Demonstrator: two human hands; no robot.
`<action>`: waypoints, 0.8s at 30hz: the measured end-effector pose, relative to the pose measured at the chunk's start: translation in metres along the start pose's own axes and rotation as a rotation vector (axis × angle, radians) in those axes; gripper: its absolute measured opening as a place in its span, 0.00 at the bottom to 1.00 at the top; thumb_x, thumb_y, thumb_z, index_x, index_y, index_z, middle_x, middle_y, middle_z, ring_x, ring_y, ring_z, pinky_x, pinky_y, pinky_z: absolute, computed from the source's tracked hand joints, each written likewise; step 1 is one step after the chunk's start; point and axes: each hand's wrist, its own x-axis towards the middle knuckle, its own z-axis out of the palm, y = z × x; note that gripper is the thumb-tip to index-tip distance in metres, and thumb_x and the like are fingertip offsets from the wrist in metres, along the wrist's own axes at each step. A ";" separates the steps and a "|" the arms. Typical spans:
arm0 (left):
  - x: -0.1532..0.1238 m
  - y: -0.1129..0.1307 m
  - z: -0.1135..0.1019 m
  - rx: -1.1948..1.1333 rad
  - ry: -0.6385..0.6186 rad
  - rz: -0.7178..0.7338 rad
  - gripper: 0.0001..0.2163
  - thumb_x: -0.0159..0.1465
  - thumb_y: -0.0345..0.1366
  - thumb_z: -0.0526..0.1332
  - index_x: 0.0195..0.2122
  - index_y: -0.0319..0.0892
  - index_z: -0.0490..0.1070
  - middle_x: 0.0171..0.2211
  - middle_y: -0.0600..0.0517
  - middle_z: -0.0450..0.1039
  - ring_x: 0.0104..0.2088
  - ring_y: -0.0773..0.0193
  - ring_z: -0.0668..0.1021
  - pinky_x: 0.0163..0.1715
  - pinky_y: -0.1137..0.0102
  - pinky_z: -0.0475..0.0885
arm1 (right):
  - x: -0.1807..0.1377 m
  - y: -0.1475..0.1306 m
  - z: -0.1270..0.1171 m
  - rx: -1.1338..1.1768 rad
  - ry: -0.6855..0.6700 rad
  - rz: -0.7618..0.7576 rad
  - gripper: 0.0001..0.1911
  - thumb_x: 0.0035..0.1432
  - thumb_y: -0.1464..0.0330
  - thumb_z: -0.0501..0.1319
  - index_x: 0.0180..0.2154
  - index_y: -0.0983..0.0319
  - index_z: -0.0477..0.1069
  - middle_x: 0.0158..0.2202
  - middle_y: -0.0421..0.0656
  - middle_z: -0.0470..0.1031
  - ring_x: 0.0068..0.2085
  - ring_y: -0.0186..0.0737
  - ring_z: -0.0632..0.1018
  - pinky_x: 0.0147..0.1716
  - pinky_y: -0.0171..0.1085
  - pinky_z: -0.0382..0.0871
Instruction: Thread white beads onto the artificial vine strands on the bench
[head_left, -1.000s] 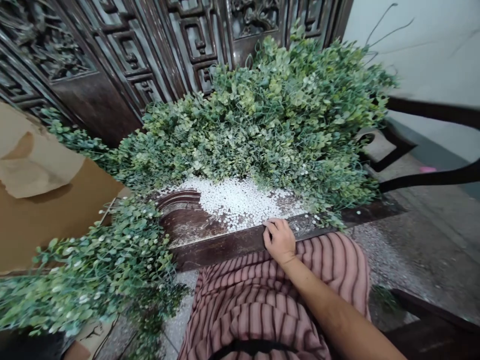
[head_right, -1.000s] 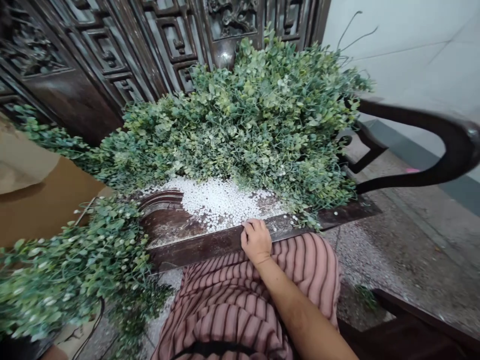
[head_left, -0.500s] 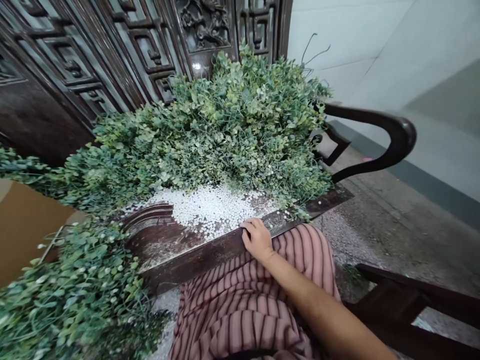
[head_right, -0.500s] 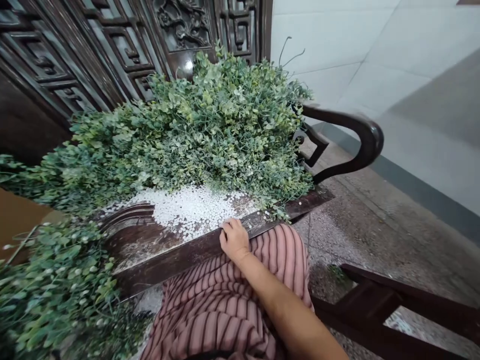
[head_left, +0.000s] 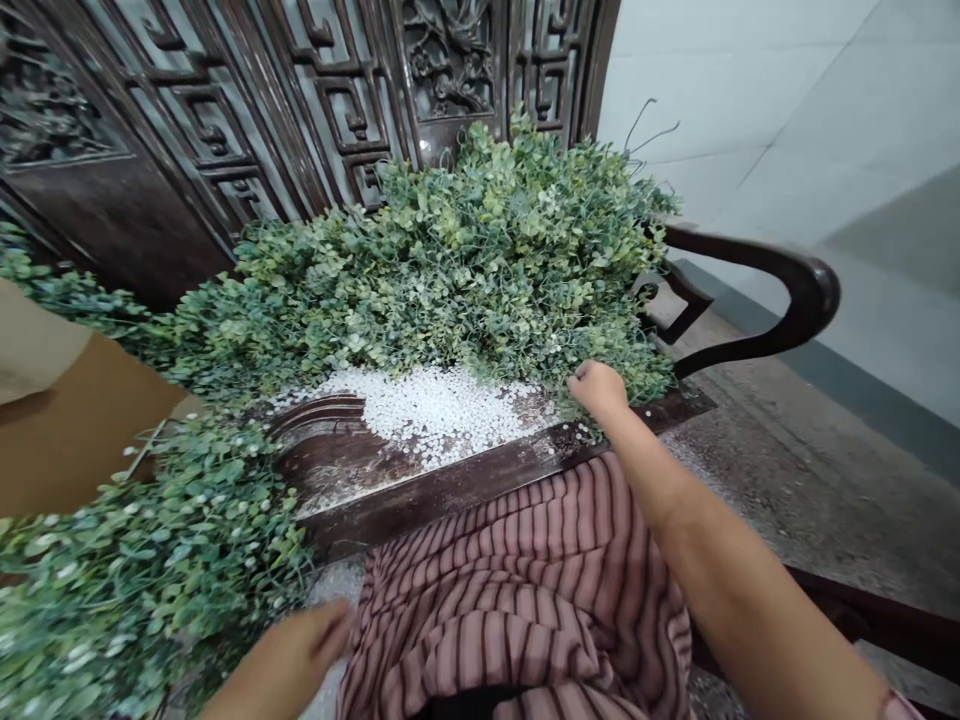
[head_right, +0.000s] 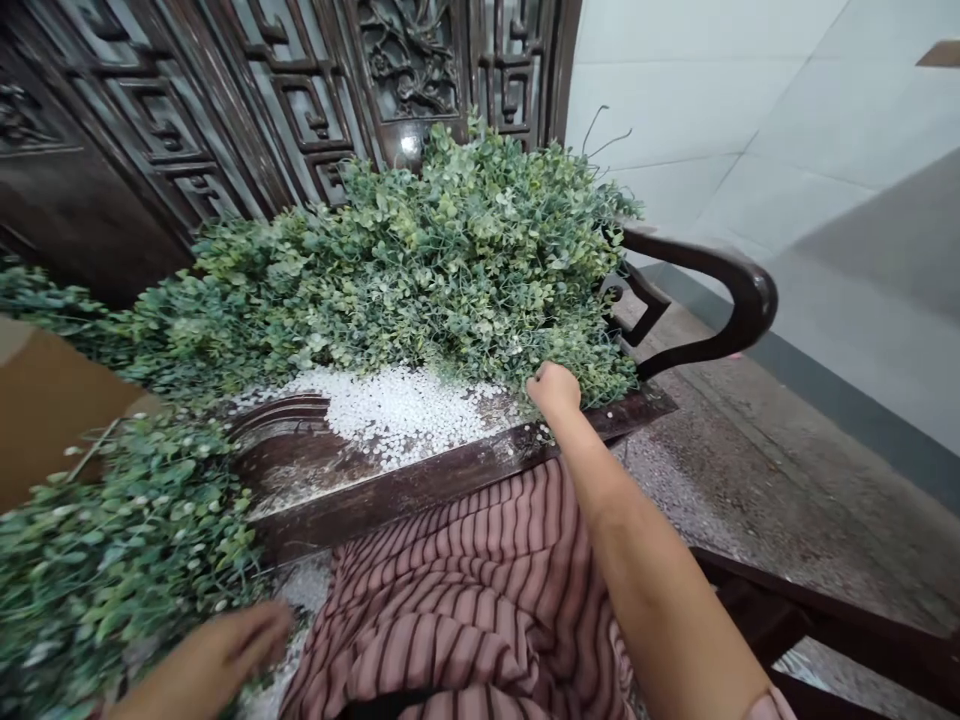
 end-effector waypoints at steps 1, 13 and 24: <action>0.011 0.003 0.001 -0.034 0.006 -0.014 0.12 0.62 0.43 0.54 0.39 0.44 0.71 0.40 0.53 0.73 0.40 0.59 0.75 0.42 0.63 0.71 | -0.001 -0.006 -0.002 0.029 -0.004 -0.018 0.05 0.46 0.74 0.57 0.21 0.63 0.64 0.22 0.42 0.67 0.29 0.40 0.72 0.32 0.37 0.65; 0.100 0.090 0.051 -1.389 -0.117 -0.124 0.22 0.45 0.46 0.69 0.39 0.41 0.71 0.35 0.48 0.75 0.32 0.67 0.75 0.29 0.73 0.71 | -0.140 -0.058 0.033 1.090 -0.317 -0.194 0.10 0.46 0.62 0.60 0.28 0.61 0.66 0.25 0.39 0.68 0.27 0.34 0.70 0.27 0.35 0.68; 0.087 0.066 0.057 -1.172 0.113 -0.035 0.11 0.45 0.38 0.69 0.28 0.39 0.74 0.27 0.53 0.75 0.30 0.68 0.74 0.37 0.71 0.69 | -0.160 -0.043 0.038 1.102 -0.701 -0.262 0.22 0.46 0.59 0.66 0.42 0.59 0.66 0.44 0.44 0.70 0.47 0.40 0.72 0.48 0.40 0.68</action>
